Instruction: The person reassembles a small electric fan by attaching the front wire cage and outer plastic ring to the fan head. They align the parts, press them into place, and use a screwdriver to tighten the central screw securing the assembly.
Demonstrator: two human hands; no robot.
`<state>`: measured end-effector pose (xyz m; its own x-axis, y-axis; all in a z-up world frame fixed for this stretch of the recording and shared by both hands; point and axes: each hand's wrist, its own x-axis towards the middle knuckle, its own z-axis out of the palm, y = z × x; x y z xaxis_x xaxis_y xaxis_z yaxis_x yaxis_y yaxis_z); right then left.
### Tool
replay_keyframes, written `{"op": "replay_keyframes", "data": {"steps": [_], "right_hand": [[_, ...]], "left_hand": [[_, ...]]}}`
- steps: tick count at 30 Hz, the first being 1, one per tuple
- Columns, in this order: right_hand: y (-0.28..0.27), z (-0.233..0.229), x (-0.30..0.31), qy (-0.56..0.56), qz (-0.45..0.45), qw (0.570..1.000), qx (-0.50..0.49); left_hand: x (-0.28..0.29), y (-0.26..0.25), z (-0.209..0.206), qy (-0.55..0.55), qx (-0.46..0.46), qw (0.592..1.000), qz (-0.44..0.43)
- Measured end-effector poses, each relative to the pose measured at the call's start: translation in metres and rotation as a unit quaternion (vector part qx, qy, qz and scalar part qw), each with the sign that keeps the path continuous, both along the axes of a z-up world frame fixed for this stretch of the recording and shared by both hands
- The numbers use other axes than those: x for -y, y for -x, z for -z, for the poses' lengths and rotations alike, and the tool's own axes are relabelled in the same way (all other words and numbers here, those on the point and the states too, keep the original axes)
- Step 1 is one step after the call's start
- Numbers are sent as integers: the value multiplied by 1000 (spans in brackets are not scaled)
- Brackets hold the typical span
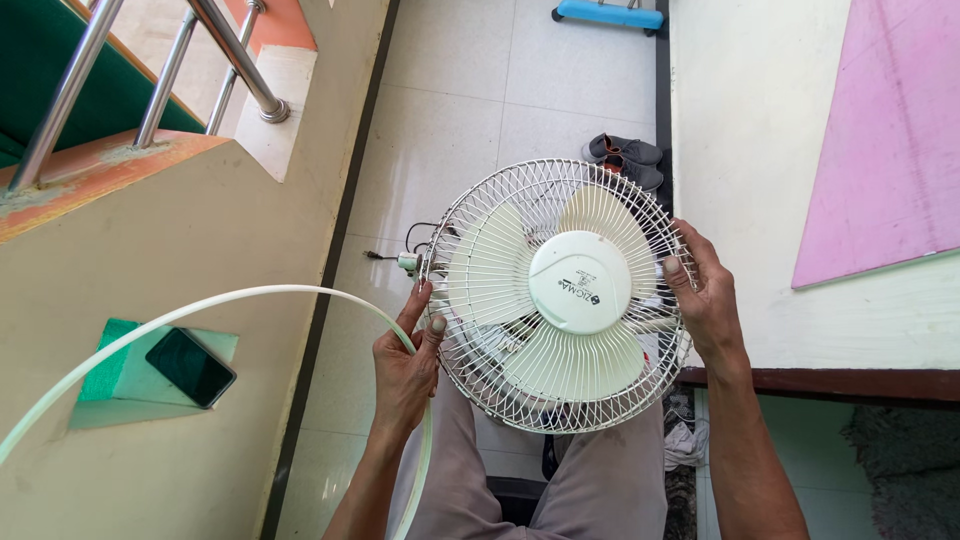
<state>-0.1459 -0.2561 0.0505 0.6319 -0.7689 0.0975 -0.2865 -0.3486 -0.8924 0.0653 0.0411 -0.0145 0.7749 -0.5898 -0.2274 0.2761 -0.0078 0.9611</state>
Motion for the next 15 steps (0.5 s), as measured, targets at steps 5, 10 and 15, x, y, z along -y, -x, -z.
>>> {"op": "replay_keyframes", "data": {"steps": [5, 10, 15], "right_hand": [[0, -2, 1, 7, -5, 1000, -2], [-3, -2, 2, 7, -10, 1000, 12], [-3, -5, 1, 1, 0, 1000, 11]], "left_hand": [[1, 1, -4, 46, 70, 996, -12], [2, 4, -9, 48, 64, 997, -19], [4, 7, -11, 26, 92, 995, -37]]}}
